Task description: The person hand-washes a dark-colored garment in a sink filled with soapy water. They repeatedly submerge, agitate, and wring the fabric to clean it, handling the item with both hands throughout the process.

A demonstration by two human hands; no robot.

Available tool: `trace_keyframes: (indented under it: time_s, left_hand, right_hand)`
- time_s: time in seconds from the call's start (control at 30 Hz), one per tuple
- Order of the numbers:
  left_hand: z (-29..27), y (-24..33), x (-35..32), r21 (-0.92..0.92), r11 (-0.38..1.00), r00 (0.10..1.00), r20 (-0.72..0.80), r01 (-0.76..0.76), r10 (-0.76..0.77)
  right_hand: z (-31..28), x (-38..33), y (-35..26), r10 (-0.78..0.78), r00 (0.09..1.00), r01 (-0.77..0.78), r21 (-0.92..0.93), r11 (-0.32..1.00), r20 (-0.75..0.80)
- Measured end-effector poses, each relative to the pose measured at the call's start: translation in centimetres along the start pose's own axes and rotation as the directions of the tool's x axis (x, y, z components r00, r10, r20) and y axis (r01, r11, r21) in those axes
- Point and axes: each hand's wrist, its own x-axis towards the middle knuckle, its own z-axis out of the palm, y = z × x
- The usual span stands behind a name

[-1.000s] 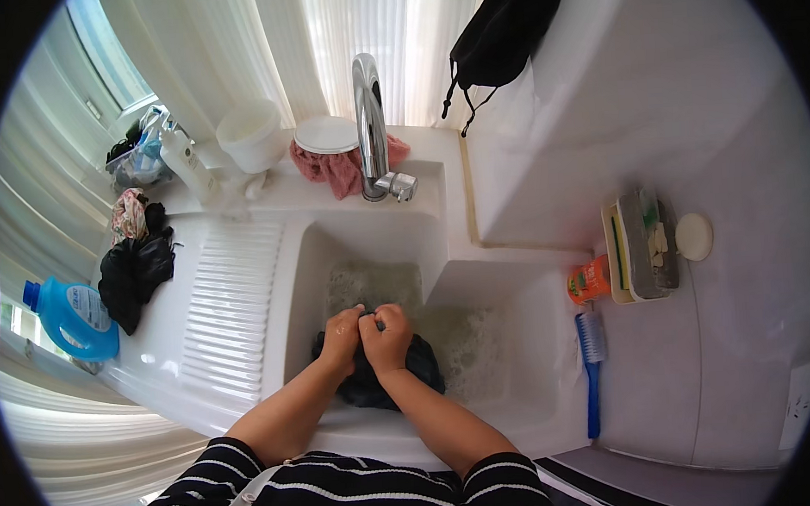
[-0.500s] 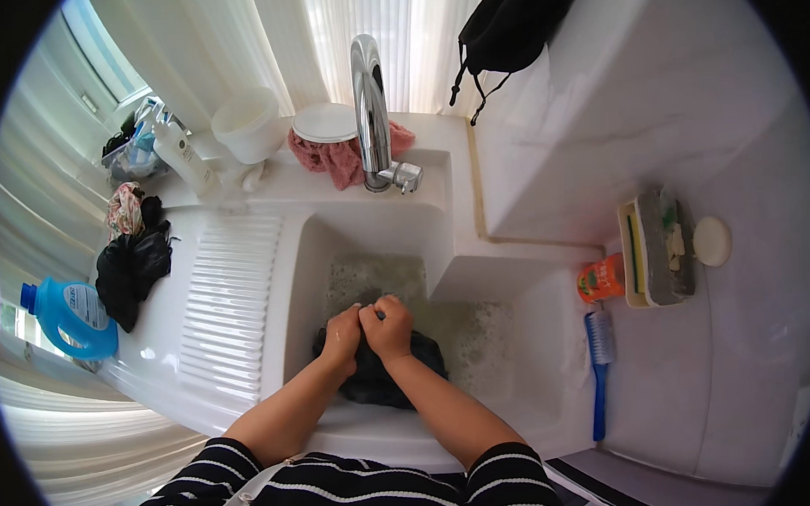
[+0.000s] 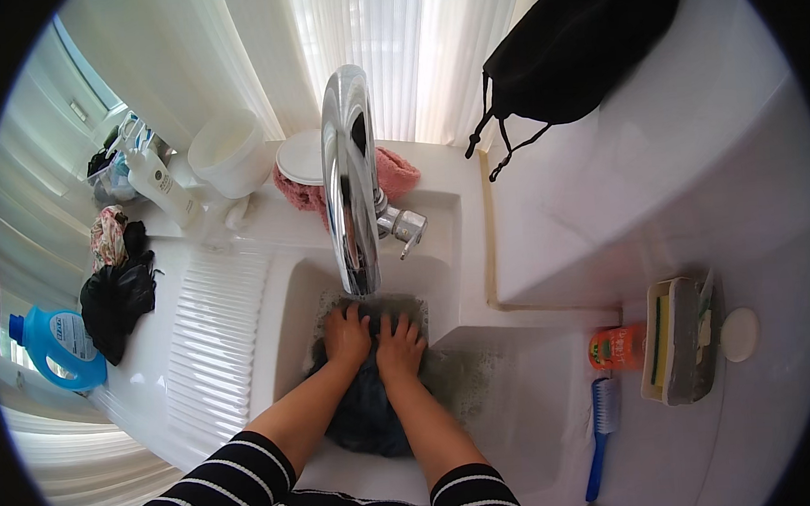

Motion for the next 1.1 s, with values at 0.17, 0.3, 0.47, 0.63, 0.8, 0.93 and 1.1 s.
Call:
trace_keyframes:
  time_s: [0.17,0.3,0.47,0.63,0.8,0.93,1.1]
  left_hand:
    - [0.4,0.5,3.6,-0.027,0.98,0.947,0.263,0.196,-0.183]
    - [2.4,-4.2,4.3,-0.518,0.826,0.973,0.175,0.222,-0.152]
    - [-6.3,-1.7,-0.7,-0.816,0.208,0.819,0.452,0.54,-0.354]
    - [-10.8,-2.0,-4.2,-0.799,-0.153,0.761,0.601,0.582,-0.243]
    - [-12.7,1.3,-7.1,-0.817,-0.046,0.808,0.575,0.575,-0.13]
    - [-13.1,3.2,-10.5,-0.799,-0.11,0.799,0.599,0.592,-0.056]
    - [-13.5,2.8,-8.9,-0.805,-0.181,0.809,0.584,0.565,-0.069]
  right_hand:
    - [-0.3,3.8,1.0,-0.033,0.98,0.016,0.084,0.996,0.195]
    - [-3.3,3.4,1.3,0.04,0.999,-0.041,0.354,0.934,0.01]
    - [-4.1,-0.9,4.5,0.171,0.867,-0.367,0.368,0.855,0.468]
    - [-10.9,-2.8,3.5,0.218,0.964,-0.241,0.848,0.473,0.152]
    - [-15.6,-6.9,-5.4,-0.219,0.931,0.365,0.78,0.509,-0.292]
    - [-11.1,-5.0,-1.8,0.337,0.926,-0.303,0.862,0.406,0.167]
    - [-12.7,-7.7,-5.2,0.187,0.935,0.155,0.822,0.548,-0.301]
